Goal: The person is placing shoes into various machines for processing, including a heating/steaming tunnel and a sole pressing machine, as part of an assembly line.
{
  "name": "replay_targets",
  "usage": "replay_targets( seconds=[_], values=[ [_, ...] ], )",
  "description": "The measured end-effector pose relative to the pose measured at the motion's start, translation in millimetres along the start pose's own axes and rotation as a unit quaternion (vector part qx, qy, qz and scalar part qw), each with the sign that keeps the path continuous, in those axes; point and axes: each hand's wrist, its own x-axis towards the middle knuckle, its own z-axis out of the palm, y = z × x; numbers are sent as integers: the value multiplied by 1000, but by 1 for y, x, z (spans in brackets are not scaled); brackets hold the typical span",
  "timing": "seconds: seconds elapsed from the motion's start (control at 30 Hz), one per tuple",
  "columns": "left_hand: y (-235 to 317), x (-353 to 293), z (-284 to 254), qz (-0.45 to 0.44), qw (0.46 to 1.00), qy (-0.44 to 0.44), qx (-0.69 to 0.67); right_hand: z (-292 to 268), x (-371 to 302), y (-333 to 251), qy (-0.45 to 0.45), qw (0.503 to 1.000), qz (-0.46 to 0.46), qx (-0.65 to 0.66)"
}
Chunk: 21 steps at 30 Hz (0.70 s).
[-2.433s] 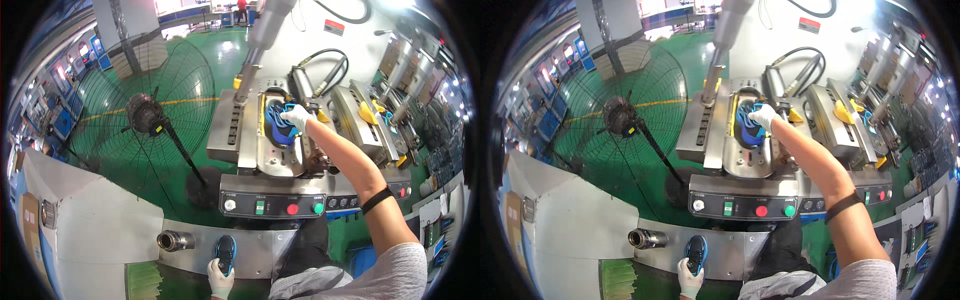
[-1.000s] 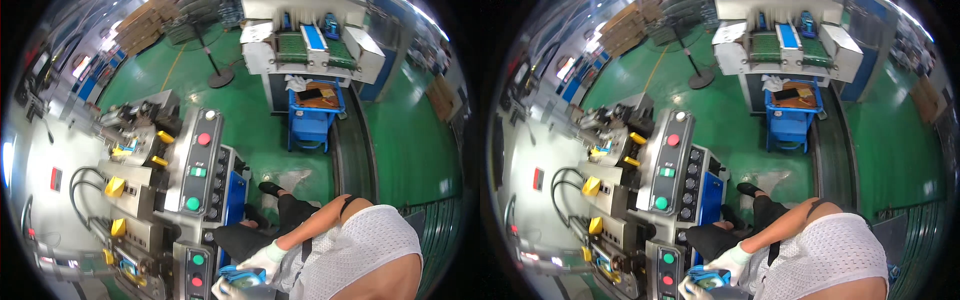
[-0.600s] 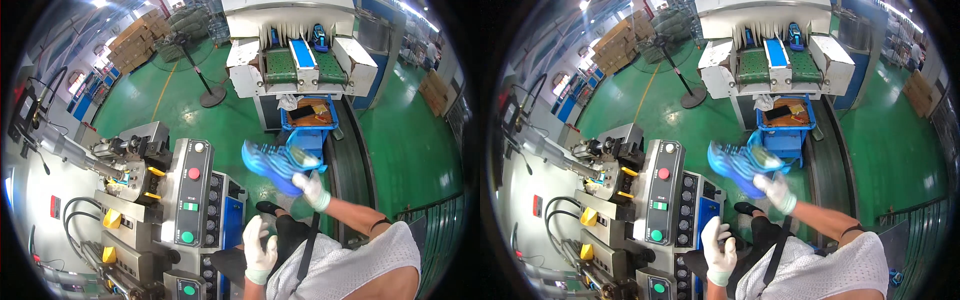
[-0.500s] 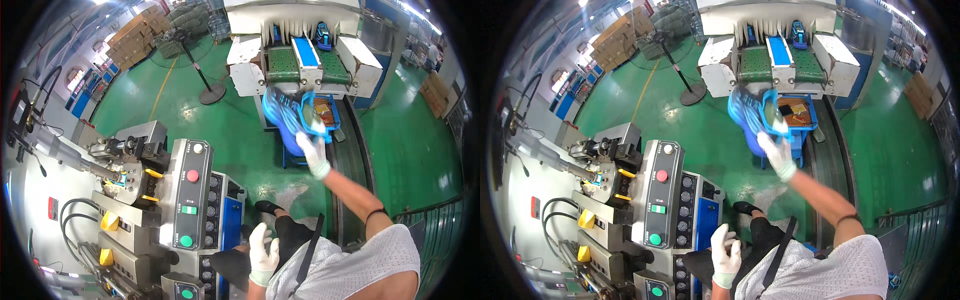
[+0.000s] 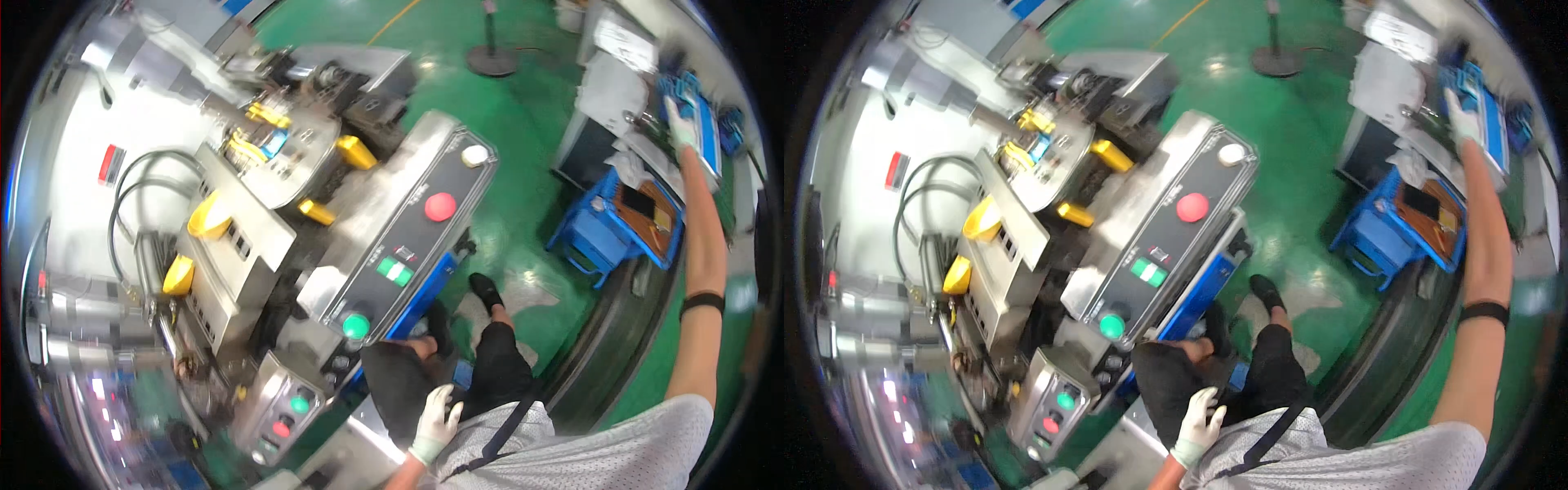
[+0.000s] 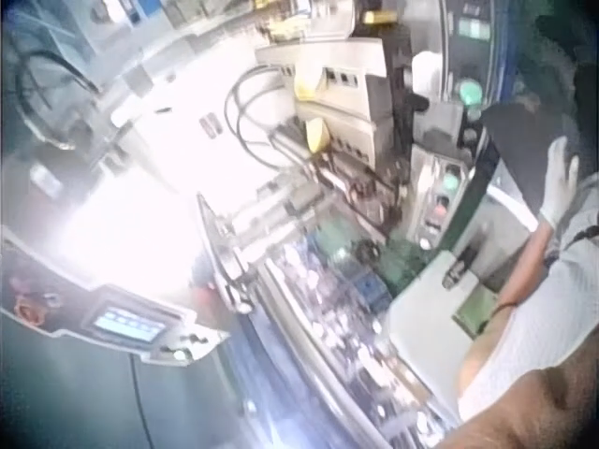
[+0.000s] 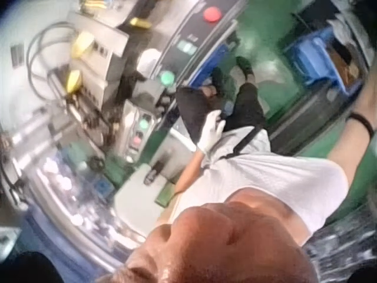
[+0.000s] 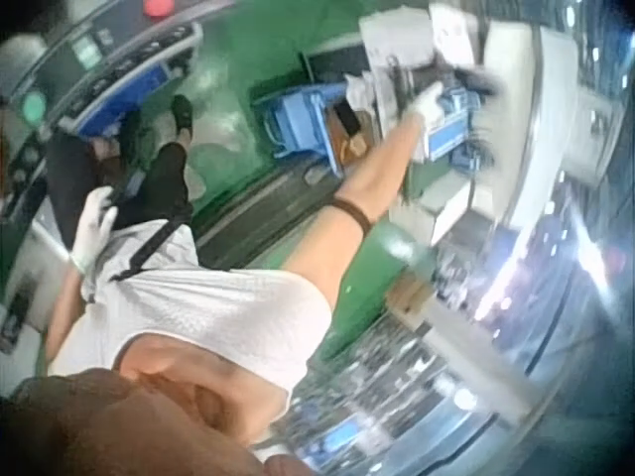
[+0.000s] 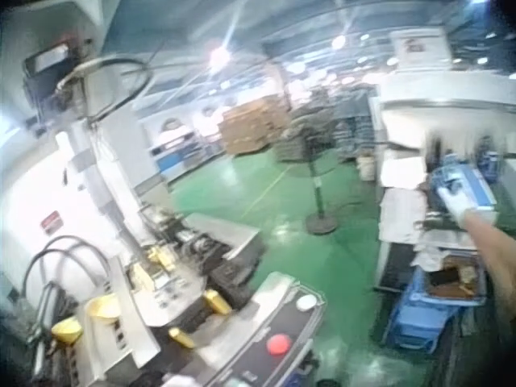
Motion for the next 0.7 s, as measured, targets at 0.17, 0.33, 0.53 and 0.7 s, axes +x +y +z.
replay_targets(
  seconds=[0.17,0.33,0.53,0.7],
  values=[
    [-2,-16,-20,-30,995,91,-35,64,-151,38,39,934,-319,155],
    [-33,-78,-45,-119,946,281,-108,126,-433,156,-409,849,-72,327],
    [-152,-285,-41,-322,741,563,-174,60,-721,9,-703,655,-206,184],
    [-208,-504,100,-561,470,682,-2,46,-810,-16,-772,489,-378,150]
  ],
)
